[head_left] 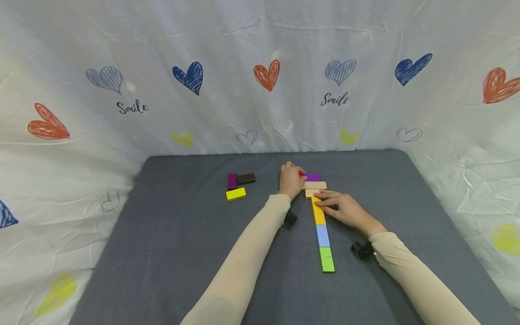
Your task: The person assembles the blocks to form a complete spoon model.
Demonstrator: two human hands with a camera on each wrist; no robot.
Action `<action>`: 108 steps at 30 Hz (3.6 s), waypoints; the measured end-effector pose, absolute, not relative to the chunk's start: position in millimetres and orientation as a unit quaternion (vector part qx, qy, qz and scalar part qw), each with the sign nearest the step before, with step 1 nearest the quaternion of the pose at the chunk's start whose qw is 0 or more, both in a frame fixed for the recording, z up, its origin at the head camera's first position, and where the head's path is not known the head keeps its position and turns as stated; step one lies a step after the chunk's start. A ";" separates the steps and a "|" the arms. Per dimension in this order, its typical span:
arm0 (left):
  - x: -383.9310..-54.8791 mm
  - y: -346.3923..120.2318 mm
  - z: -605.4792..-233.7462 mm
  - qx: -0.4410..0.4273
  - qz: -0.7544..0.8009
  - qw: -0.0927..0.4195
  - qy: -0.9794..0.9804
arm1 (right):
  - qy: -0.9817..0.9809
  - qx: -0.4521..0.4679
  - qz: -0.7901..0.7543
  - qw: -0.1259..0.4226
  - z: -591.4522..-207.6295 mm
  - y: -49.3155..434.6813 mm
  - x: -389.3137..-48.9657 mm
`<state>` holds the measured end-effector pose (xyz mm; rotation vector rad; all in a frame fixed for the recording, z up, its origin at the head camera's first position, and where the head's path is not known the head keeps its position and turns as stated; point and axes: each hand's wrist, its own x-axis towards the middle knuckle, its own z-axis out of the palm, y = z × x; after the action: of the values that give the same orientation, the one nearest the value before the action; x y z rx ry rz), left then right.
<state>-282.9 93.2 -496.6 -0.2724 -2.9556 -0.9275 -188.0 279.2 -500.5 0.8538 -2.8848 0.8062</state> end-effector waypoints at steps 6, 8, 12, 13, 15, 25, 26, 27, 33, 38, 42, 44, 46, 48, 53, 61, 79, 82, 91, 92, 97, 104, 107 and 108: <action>-282.5 92.7 -496.3 -0.095 -0.299 0.014 -0.949 | -0.928 0.268 0.259 0.009 -500.8 278.7 -186.2; -281.6 91.4 -495.8 -0.102 -0.309 0.014 -0.946 | -0.929 0.264 0.259 0.007 -500.7 278.6 -185.1; -280.2 83.0 -489.9 -0.118 -0.334 0.019 -0.935 | -0.930 0.261 0.260 0.008 -501.6 277.8 -183.9; -280.1 79.4 -487.3 -0.122 -0.340 0.021 -0.932 | -0.930 0.261 0.260 0.009 -502.1 277.8 -184.1; -281.3 70.3 -483.6 -0.131 -0.348 0.026 -0.928 | -0.929 0.262 0.260 0.013 -503.4 277.7 -184.5; -294.3 -16.2 -473.2 -0.159 -0.402 0.051 -0.900 | -0.927 0.271 0.260 0.017 -504.0 277.4 -186.9; -295.8 -27.9 -473.3 -0.158 -0.403 0.050 -0.900 | -0.926 0.273 0.259 0.017 -503.8 277.1 -187.5; -297.6 -39.8 -473.9 -0.156 -0.402 0.048 -0.901 | -0.926 0.274 0.258 0.017 -503.7 277.0 -187.9; -303.5 -107.9 -481.7 -0.144 -0.398 0.028 -0.905 | -0.929 0.271 0.253 0.014 -502.5 278.1 -187.9; -301.8 -146.4 -491.6 -0.141 -0.404 -0.002 -0.904 | -0.930 0.267 0.253 0.016 -501.5 279.7 -186.7; -297.5 -160.9 -499.3 -0.137 -0.415 -0.036 -0.899 | -0.930 0.265 0.255 0.011 -501.6 279.5 -185.7; -295.8 -164.2 -502.3 -0.136 -0.418 -0.047 -0.897 | -0.930 0.264 0.256 0.008 -502.0 279.3 -185.5; -294.9 -165.8 -504.9 -0.134 -0.418 -0.052 -0.897 | -0.930 0.263 0.256 0.006 -502.6 279.1 -185.5; -294.5 -166.1 -506.5 -0.132 -0.416 -0.051 -0.898 | -0.930 0.262 0.257 0.006 -503.3 279.0 -185.9; -294.0 -164.2 -507.6 -0.134 -0.398 -0.052 -0.906 | -0.928 0.268 0.257 0.016 -504.4 279.4 -186.5; -294.9 -162.3 -508.3 -0.139 -0.384 -0.047 -0.912 | -0.929 0.269 0.253 0.019 -502.9 280.7 -186.5; -279.9 -163.1 -506.1 -0.099 -0.394 -0.025 -0.913 | -0.928 0.267 0.260 0.016 -500.6 280.8 -185.9; -277.3 -163.0 -504.5 -0.089 -0.392 -0.023 -0.915 | -0.928 0.266 0.260 0.020 -500.2 280.6 -186.0; -272.8 -159.1 -498.1 -0.059 -0.322 -0.019 -0.945 | -0.927 0.268 0.260 0.022 -502.5 280.1 -186.0; -272.4 -158.5 -497.0 -0.056 -0.314 -0.016 -0.948 | -0.927 0.268 0.262 0.023 -502.5 280.1 -186.0; -269.9 -155.2 -493.7 -0.049 -0.281 0.003 -0.959 | -0.927 0.262 0.269 0.016 -502.7 279.8 -185.8; -267.6 -155.8 -496.2 -0.057 -0.278 0.091 -0.954 | -0.929 0.252 0.272 0.001 -501.8 279.8 -185.8; -268.0 -156.6 -495.4 -0.073 -0.286 0.129 -0.947 | -0.929 0.253 0.268 -0.002 -501.7 279.9 -186.0; -268.3 -156.6 -495.4 -0.077 -0.289 0.135 -0.945 | -0.930 0.254 0.267 -0.001 -501.7 279.9 -186.2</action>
<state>-268.3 -156.6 -495.4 -0.2219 -2.7363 -0.8380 -186.2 279.9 -501.7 0.7972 -2.9231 0.8408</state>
